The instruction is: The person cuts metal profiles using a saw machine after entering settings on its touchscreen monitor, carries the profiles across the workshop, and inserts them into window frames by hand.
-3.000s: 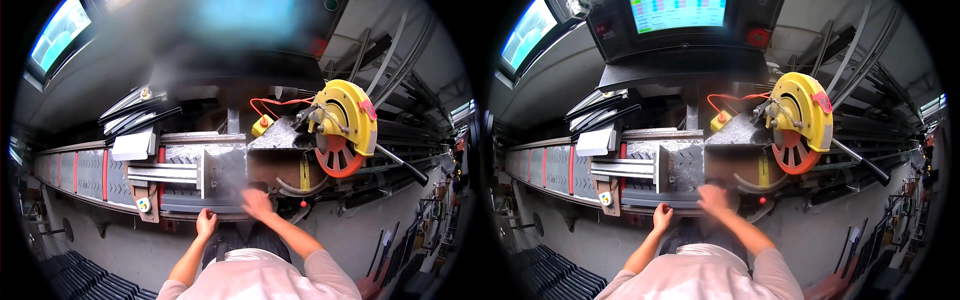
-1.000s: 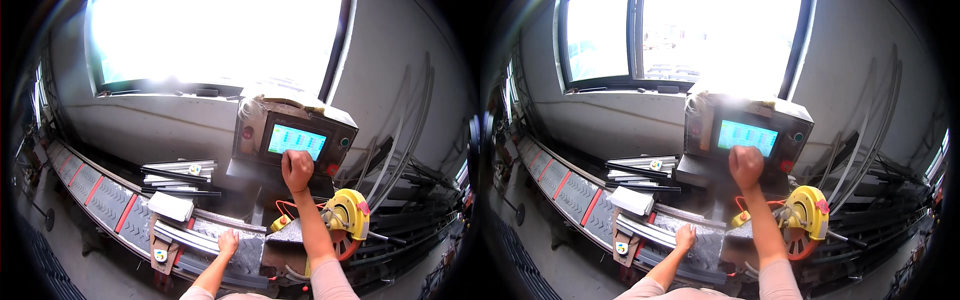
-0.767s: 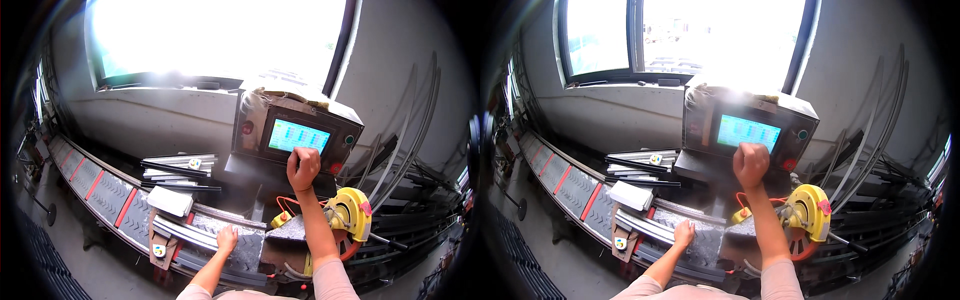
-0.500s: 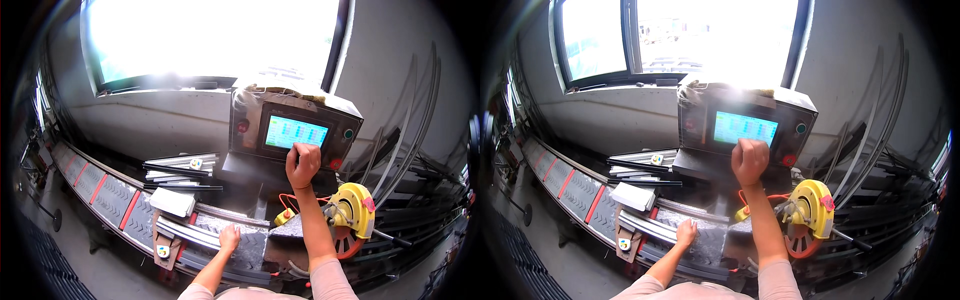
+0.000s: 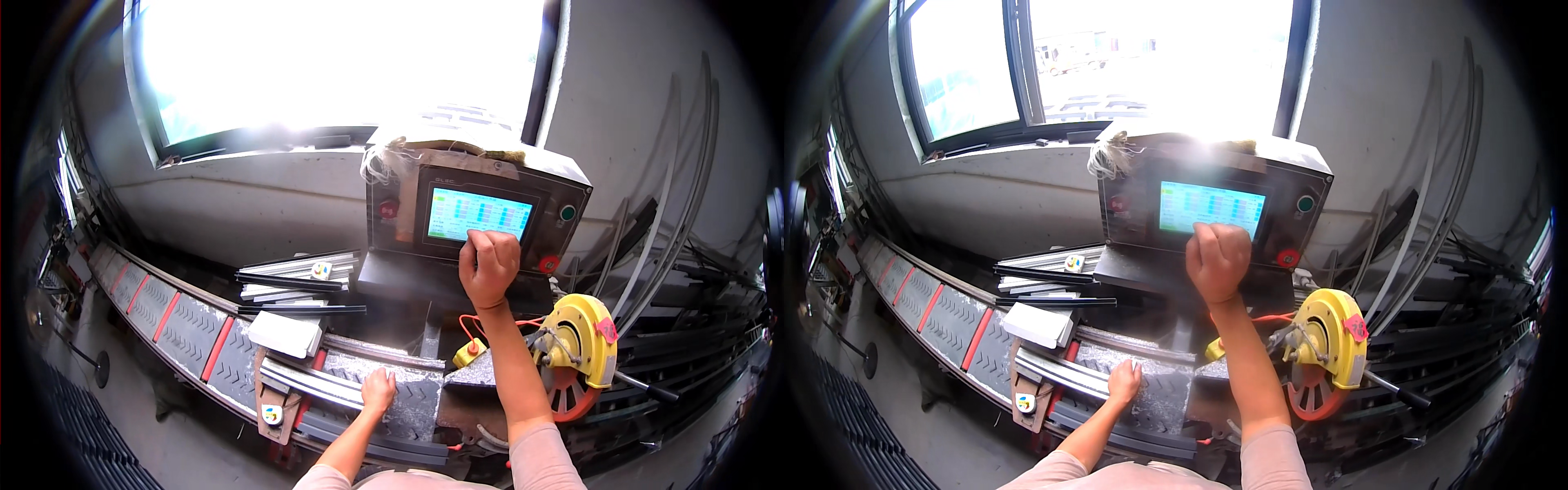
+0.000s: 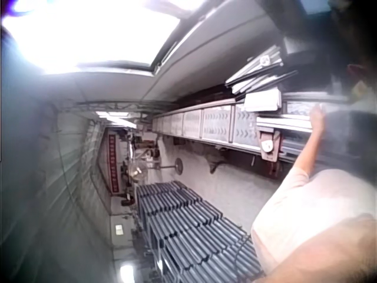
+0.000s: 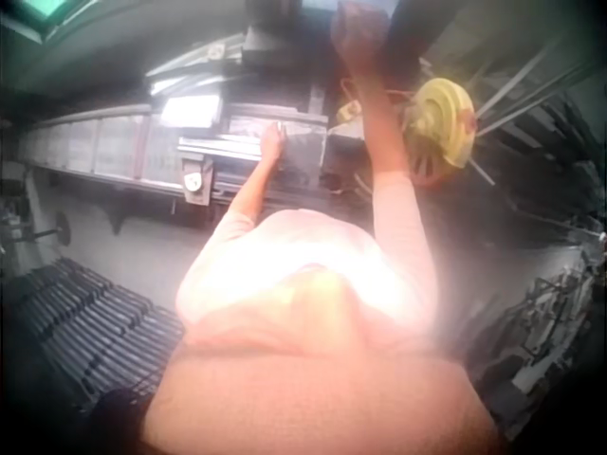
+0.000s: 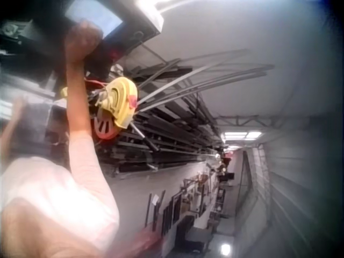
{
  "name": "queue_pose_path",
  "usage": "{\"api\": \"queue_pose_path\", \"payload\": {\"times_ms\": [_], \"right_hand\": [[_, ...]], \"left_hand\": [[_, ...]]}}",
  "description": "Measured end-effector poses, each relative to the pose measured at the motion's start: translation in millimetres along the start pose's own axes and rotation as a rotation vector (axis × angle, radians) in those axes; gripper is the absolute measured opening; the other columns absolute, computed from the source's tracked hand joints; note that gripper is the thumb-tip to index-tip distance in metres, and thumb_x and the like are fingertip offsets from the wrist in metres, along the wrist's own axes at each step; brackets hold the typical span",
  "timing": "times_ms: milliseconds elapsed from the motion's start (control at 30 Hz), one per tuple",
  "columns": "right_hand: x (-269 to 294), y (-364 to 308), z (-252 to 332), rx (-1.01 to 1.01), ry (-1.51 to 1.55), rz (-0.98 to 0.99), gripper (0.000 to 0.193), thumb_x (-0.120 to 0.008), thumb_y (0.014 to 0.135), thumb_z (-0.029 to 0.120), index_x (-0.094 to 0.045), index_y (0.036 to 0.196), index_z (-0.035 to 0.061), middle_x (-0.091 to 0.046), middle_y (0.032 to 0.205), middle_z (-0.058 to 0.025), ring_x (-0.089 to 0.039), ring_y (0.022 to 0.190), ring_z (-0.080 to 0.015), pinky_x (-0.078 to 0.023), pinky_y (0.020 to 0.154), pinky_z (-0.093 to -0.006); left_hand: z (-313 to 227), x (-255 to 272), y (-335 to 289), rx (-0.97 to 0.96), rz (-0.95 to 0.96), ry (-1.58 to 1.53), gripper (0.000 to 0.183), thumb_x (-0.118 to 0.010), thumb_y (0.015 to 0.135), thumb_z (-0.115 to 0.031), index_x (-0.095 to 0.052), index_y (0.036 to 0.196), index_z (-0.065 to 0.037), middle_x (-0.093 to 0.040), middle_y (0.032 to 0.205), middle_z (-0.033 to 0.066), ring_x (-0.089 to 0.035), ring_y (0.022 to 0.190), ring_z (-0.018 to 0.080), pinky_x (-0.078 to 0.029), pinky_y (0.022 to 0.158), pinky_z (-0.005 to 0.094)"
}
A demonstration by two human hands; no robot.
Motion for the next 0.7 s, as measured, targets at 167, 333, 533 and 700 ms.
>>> {"api": "queue_pose_path", "payload": {"times_ms": [167, 333, 533, 700], "right_hand": [[-1, 1, 2, -0.001, 0.005, 0.002, 0.019, -0.069, 0.073, 0.002, -0.065, 0.091, 0.0073, -0.059, 0.085, -0.0083, -0.059, 0.079, -0.0264, -0.047, 0.073, -0.0385], [-1, 2, 2, 0.004, -0.022, 0.006, 0.019, -0.069, 0.073, 0.004, -0.065, 0.091, 0.0077, -0.060, 0.087, -0.0076, -0.059, 0.082, -0.0263, -0.046, 0.074, -0.0390], [-1, 5, 3, 0.001, -0.066, 0.035, 0.020, -0.069, 0.074, 0.004, -0.065, 0.093, 0.0083, -0.060, 0.091, -0.0077, -0.059, 0.086, -0.0264, -0.046, 0.077, -0.0398], [-2, 8, 5, 0.019, -0.125, -0.011, 0.023, -0.067, 0.076, 0.003, -0.065, 0.099, 0.0087, -0.060, 0.086, -0.0087, -0.059, 0.081, -0.0262, -0.046, 0.071, -0.0387]], "left_hand": [[3, -1, -2, -0.007, -0.011, 0.014, 0.026, -0.064, 0.089, -0.028, -0.056, 0.081, -0.004, -0.063, 0.076, 0.0177, -0.062, 0.073, 0.0403, -0.049, 0.065, 0.0527], [1, 0, 1, 0.010, 0.026, 0.000, 0.027, -0.064, 0.089, -0.028, -0.056, 0.081, -0.004, -0.064, 0.078, 0.0181, -0.063, 0.076, 0.0405, -0.049, 0.068, 0.0528], [-2, 3, 3, 0.035, 0.053, -0.011, 0.027, -0.063, 0.089, -0.028, -0.056, 0.082, -0.003, -0.065, 0.080, 0.0184, -0.063, 0.078, 0.0407, -0.050, 0.070, 0.0527], [-1, 3, 1, 0.041, 0.043, 0.011, 0.027, -0.063, 0.089, -0.029, -0.056, 0.082, -0.004, -0.065, 0.080, 0.0187, -0.063, 0.077, 0.0406, -0.050, 0.069, 0.0528]]}}
Point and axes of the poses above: each hand's wrist, its own y-axis towards the middle knuckle, its own x-axis out of the back of the hand, z = x × y, the point moved 2 cm from there along y, towards the middle knuckle
